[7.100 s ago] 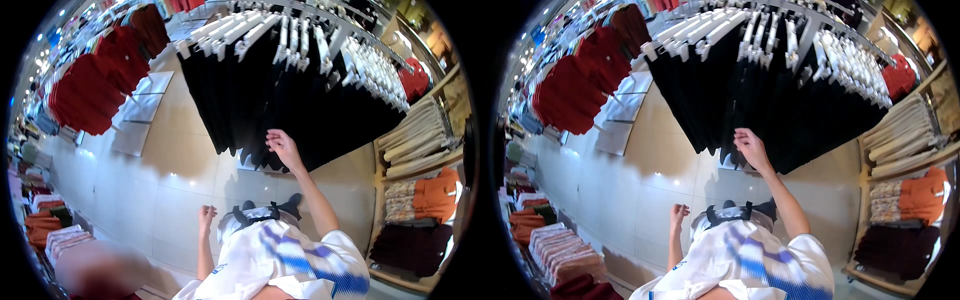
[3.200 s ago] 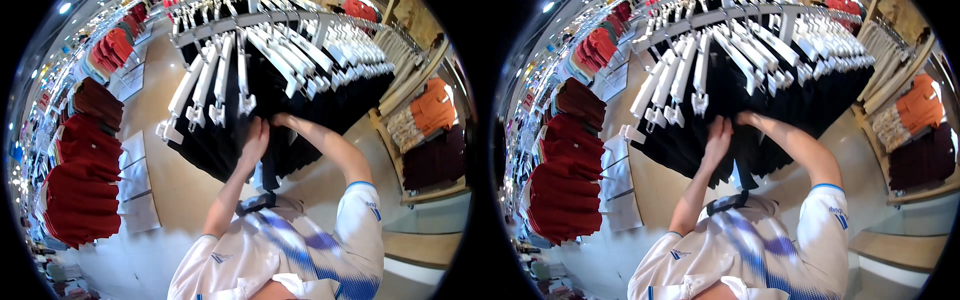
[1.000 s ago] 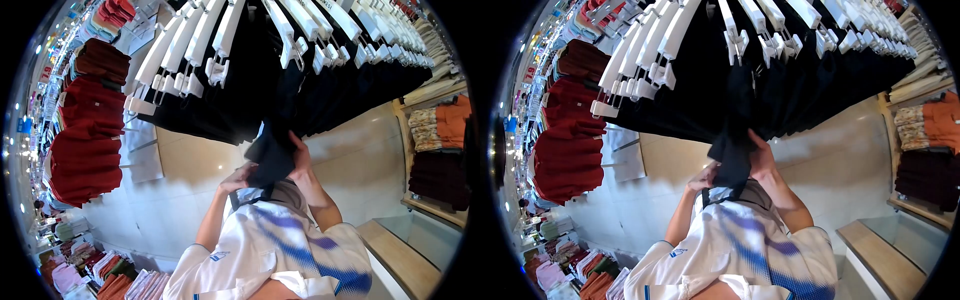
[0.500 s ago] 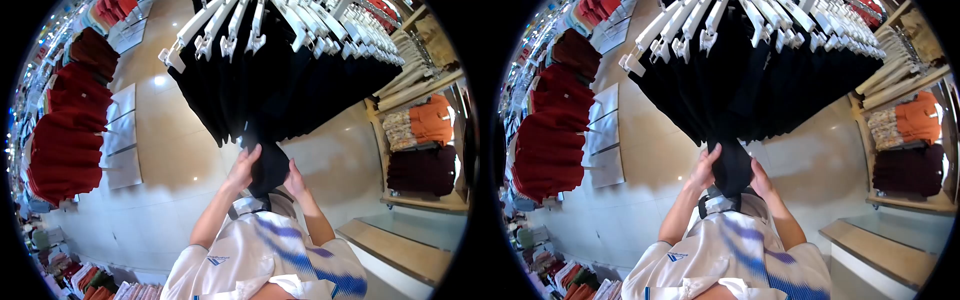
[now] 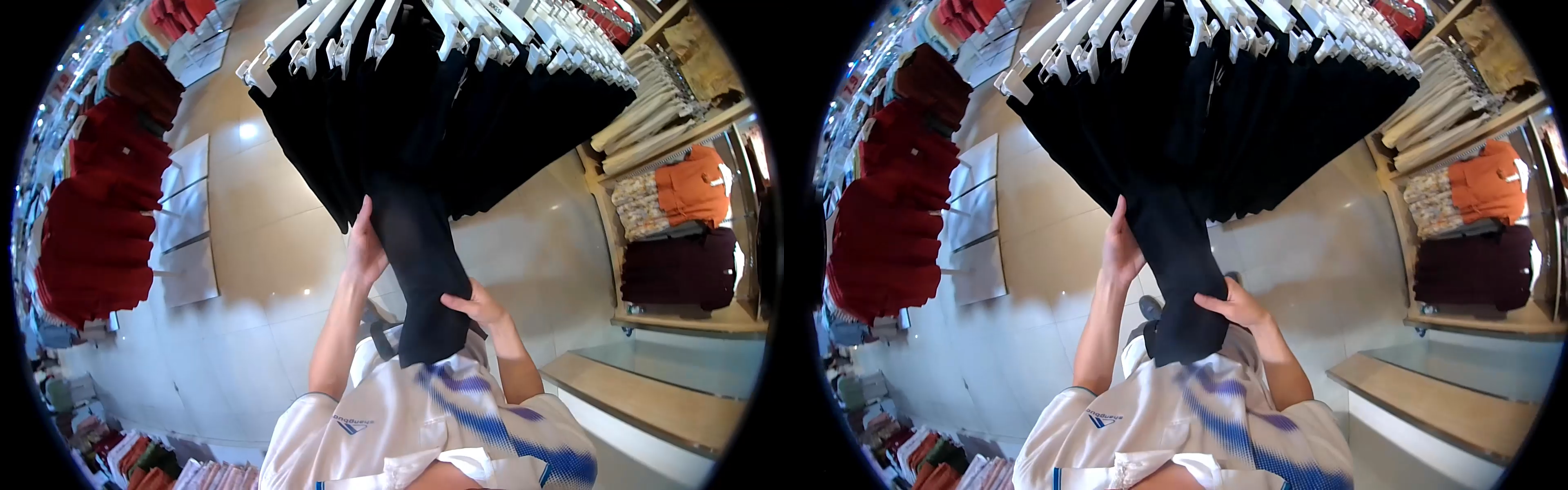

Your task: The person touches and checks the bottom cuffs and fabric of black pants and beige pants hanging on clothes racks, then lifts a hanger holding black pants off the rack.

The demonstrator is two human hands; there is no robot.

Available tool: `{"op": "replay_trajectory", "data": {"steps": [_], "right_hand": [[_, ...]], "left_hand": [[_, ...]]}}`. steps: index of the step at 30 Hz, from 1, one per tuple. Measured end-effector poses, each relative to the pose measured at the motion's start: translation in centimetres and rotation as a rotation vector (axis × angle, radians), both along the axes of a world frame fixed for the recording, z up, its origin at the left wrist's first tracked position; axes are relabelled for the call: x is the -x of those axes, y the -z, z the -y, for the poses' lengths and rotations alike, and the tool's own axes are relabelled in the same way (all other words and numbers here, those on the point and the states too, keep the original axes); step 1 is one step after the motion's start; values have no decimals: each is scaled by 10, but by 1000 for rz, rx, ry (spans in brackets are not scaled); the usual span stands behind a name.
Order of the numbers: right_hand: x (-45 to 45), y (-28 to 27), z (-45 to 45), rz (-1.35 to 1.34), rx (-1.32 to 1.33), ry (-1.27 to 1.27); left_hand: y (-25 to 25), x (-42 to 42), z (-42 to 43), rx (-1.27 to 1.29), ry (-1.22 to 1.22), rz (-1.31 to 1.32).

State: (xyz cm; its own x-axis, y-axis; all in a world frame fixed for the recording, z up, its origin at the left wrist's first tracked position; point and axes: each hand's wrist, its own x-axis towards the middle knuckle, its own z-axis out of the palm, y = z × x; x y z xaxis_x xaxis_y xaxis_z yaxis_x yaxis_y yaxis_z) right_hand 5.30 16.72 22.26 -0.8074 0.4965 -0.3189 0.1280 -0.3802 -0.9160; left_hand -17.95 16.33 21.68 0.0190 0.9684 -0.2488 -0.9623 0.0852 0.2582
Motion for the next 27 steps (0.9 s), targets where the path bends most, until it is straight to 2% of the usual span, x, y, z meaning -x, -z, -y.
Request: {"op": "replay_trajectory", "data": {"steps": [2, 4, 6, 7, 9, 10, 12, 13, 14, 16, 17, 18, 20, 21, 24, 26, 27], "right_hand": [[2, -18, -11, -262, 168, 202], [2, -27, -28, -281, 227, 243], [5, -34, -47, -379, 467, 326], [5, -36, -52, -355, 487, 381], [2, -33, -62, -384, 554, 403], [1, -34, -66, -374, 606, 417], [-6, -34, -71, -303, 657, 441], [-12, -31, -75, -290, 659, 387], [-16, -28, -78, -277, 661, 332], [-20, -24, -81, -237, 649, 296], [-23, -22, -81, -212, 626, 287], [-26, -21, -82, -195, 631, 265], [-30, -23, -86, -92, 596, 224], [-34, -17, -88, -90, 597, 214], [-43, 0, -94, -109, 640, 125], [-45, -7, -91, 150, 449, 312], [-49, -2, -94, 142, 451, 323]], "left_hand": [[-2, -13, 4, 31, -10, -191], [25, -35, 20, 26, 65, -288], [8, -65, 47, 91, 76, -377], [3, -80, 56, 96, 80, -406], [0, -104, 69, -59, -182, -206], [-1, -107, 67, -51, -197, -218], [0, -113, 59, -359, -372, -655], [-6, -119, 56, -235, -419, -779], [-12, -126, 52, -220, -447, -783], [-18, -143, 45, 119, -384, -946], [-12, -147, 40, 66, -474, -1046], [-11, -149, 38, 86, -494, -1038], [-15, -151, 34, 53, -587, -824], [-32, -155, 29, 97, -647, -707], [-33, -143, 27, 79, -632, -562], [-31, -133, 24, 35, -616, -575], [-35, -130, 22, 61, -638, -578]]}}
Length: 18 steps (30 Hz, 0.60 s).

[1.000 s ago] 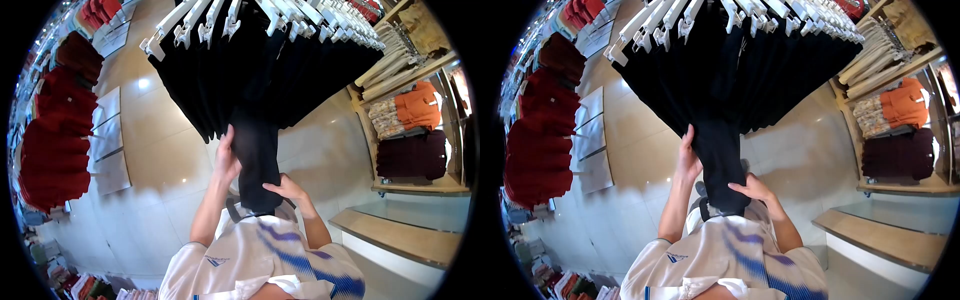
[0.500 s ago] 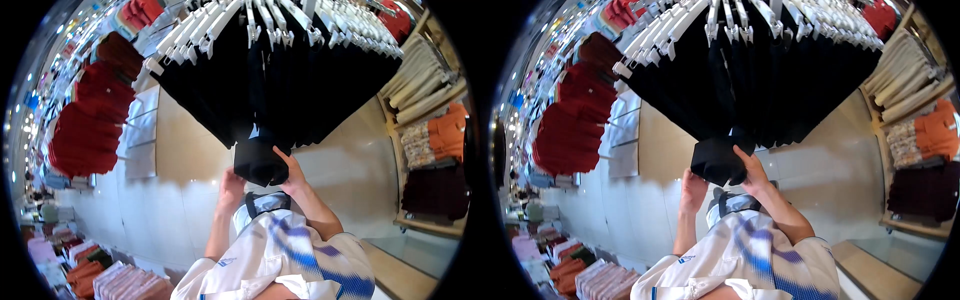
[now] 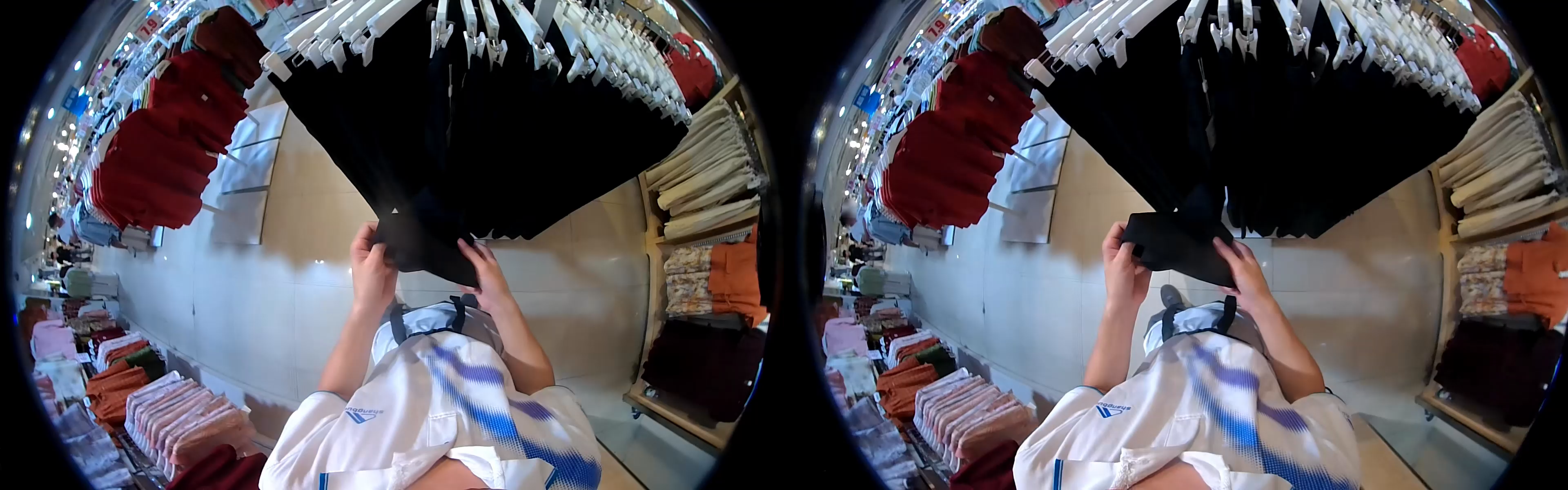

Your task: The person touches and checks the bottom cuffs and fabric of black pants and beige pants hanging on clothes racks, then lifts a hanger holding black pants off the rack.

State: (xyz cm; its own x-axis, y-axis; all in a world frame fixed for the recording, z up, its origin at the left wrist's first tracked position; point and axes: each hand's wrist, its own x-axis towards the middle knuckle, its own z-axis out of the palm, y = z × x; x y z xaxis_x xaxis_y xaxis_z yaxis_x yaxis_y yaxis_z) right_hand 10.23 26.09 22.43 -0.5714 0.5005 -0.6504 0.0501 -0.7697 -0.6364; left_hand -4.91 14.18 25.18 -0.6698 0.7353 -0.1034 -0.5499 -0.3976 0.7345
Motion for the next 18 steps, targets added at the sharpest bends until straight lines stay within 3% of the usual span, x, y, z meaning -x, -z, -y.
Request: {"op": "replay_trajectory", "data": {"steps": [2, 3, 5, 9, 11, 17, 18], "right_hand": [[-10, 17, -7, 35, -365, -89], [-9, 18, -8, 38, -359, -76], [-5, 15, -12, 131, -1214, 71], [19, -43, 7, -156, -1418, -15], [32, -48, 13, -70, -1438, -168], [45, -26, 23, 167, -1483, -195], [47, -31, 22, 218, -1574, -106]], "left_hand": [[-10, 2, -10, 67, -85, -22], [-8, 5, -12, 73, -73, -22], [-1, 12, -14, 96, 5, -137], [-3, 21, -19, 148, 210, -261], [-2, 24, -21, 237, 275, -547], [-4, 53, -14, 361, 339, -620], [-5, 55, -14, 351, 368, -605]]}}
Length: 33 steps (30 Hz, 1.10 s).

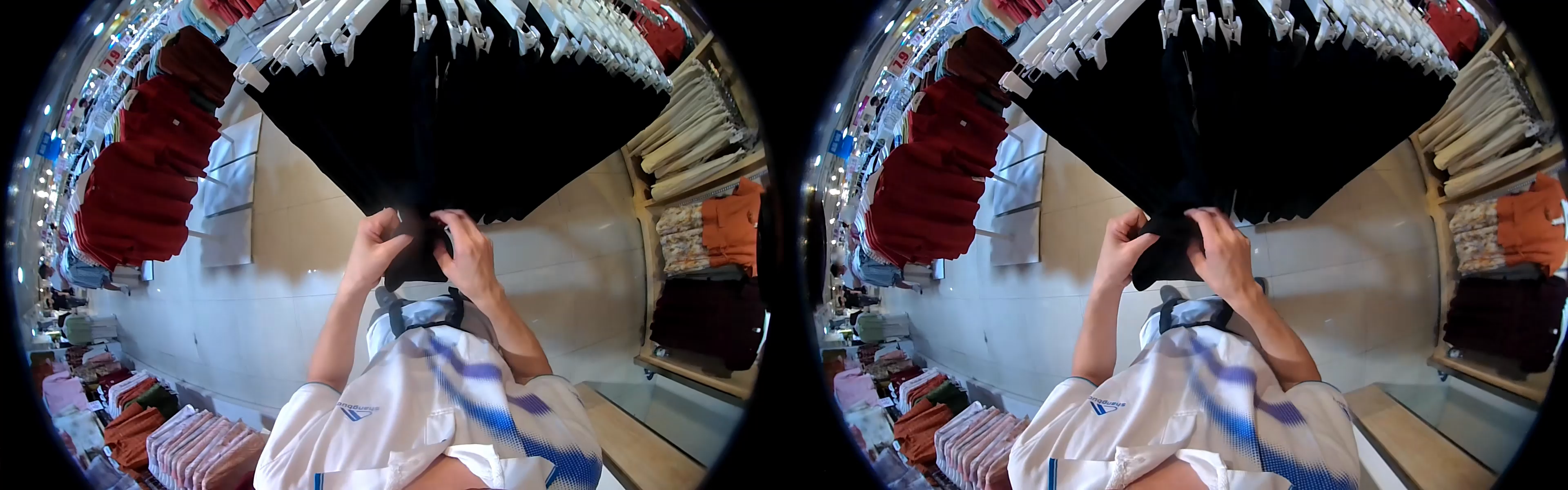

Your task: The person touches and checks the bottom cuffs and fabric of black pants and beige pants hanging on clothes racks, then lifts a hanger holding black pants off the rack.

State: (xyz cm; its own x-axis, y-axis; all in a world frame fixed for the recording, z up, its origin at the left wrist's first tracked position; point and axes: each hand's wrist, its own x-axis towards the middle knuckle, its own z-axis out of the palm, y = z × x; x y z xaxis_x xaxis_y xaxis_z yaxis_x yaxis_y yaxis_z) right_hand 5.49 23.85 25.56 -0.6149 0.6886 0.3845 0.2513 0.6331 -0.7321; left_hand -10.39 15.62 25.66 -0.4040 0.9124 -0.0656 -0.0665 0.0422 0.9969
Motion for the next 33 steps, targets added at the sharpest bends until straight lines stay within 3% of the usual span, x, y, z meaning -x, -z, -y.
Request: {"op": "replay_trajectory", "data": {"steps": [2, 7, 10, 15, 17, 23, 26, 27, 29, 30, 32, 33], "right_hand": [[7, -9, 2, -65, -94, 95], [12, -3, 4, -45, -133, 31], [18, -6, 1, -4, -296, 157], [12, 4, -15, 5, 11, 94], [10, 1, -22, -161, 112, 48], [-9, 0, -34, -51, 19, 146], [-18, 16, -40, -93, 504, 72], [-20, 27, -44, -94, 502, 71], [-24, 40, -48, -442, 1182, -126], [-23, 39, -47, -444, 1182, -124], [-20, 36, -42, -613, 1599, -295], [-20, 35, -37, -619, 1601, -289]], "left_hand": [[-2, 2, -3, -8, 5, -24], [-20, -1, -5, -10, 32, -14], [-19, 7, -1, -34, 3, 7], [-32, 17, 7, 34, -42, 290], [-30, 28, 11, 31, -49, 319], [-20, 55, 19, 65, -6, 389], [-4, 67, 21, 54, 80, 360], [-1, 69, 20, 57, 43, 240], [4, 70, 18, 59, 6, 120], [6, 70, 16, 56, -15, 189], [12, 69, 15, 62, -27, 258], [15, 69, 15, 61, -47, 389]]}}
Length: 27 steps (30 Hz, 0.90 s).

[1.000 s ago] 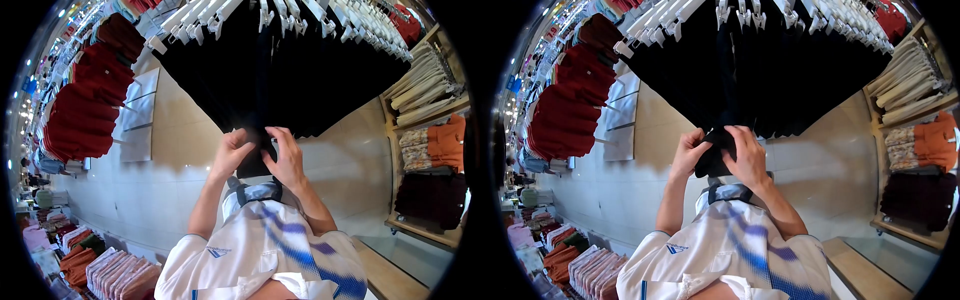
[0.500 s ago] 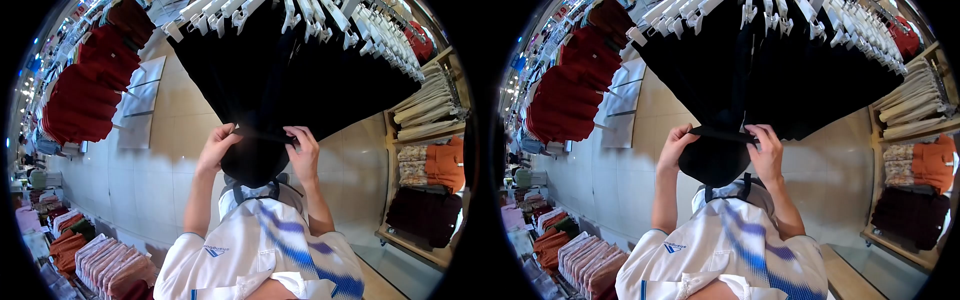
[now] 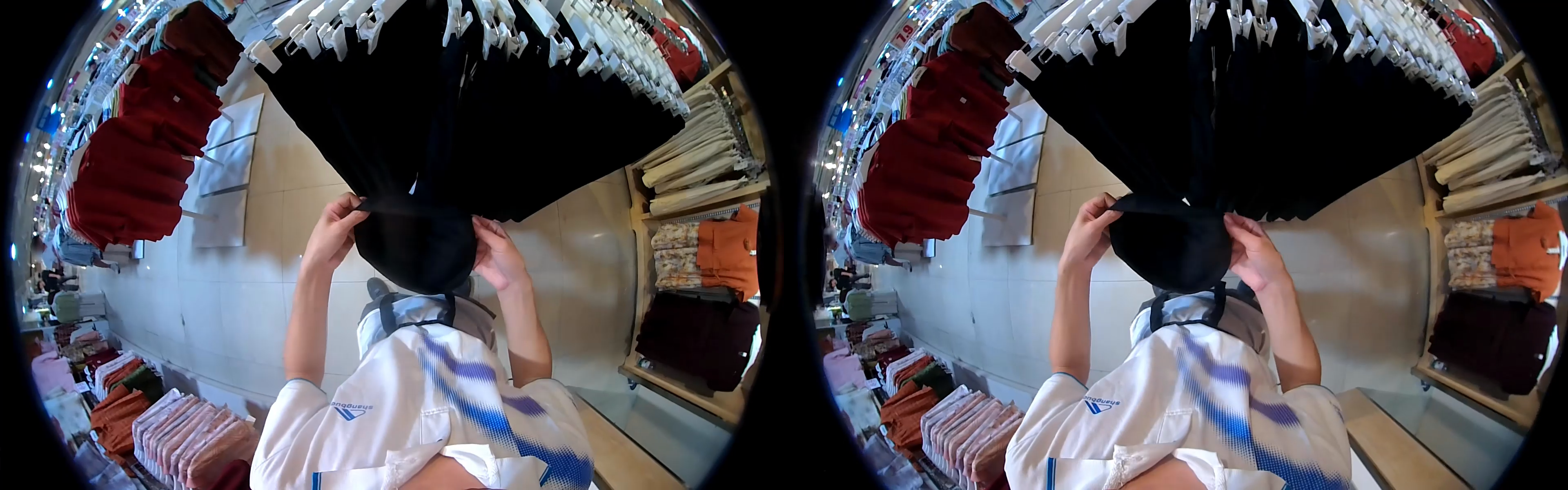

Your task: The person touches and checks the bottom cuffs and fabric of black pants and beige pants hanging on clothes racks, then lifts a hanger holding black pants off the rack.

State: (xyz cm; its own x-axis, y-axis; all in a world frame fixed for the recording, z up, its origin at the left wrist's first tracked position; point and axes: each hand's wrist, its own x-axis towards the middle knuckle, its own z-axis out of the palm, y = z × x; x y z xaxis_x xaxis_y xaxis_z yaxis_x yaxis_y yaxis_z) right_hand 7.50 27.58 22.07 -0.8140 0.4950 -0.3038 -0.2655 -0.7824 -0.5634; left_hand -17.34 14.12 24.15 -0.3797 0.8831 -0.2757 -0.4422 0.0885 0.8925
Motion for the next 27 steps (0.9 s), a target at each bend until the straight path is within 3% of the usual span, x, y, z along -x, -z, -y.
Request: {"op": "replay_trajectory", "data": {"steps": [2, 7, 9, 17, 20, 27], "right_hand": [[0, -2, 9, 97, 196, 101], [3, -13, 8, 44, 268, 108], [0, -14, 8, 52, 287, 110], [-13, -9, 6, -134, -130, 147], [-13, -22, 7, -65, -289, 151], [-14, -30, 12, -157, -281, 114]], "left_hand": [[0, -2, 0, 1, -24, 131], [-12, -11, -1, 37, -132, 385], [-22, -19, -4, 11, -145, 347], [-27, -26, 7, -165, -122, 215], [-26, -27, 11, -230, -142, 161], [-29, -32, 15, -257, -145, 230]]}}
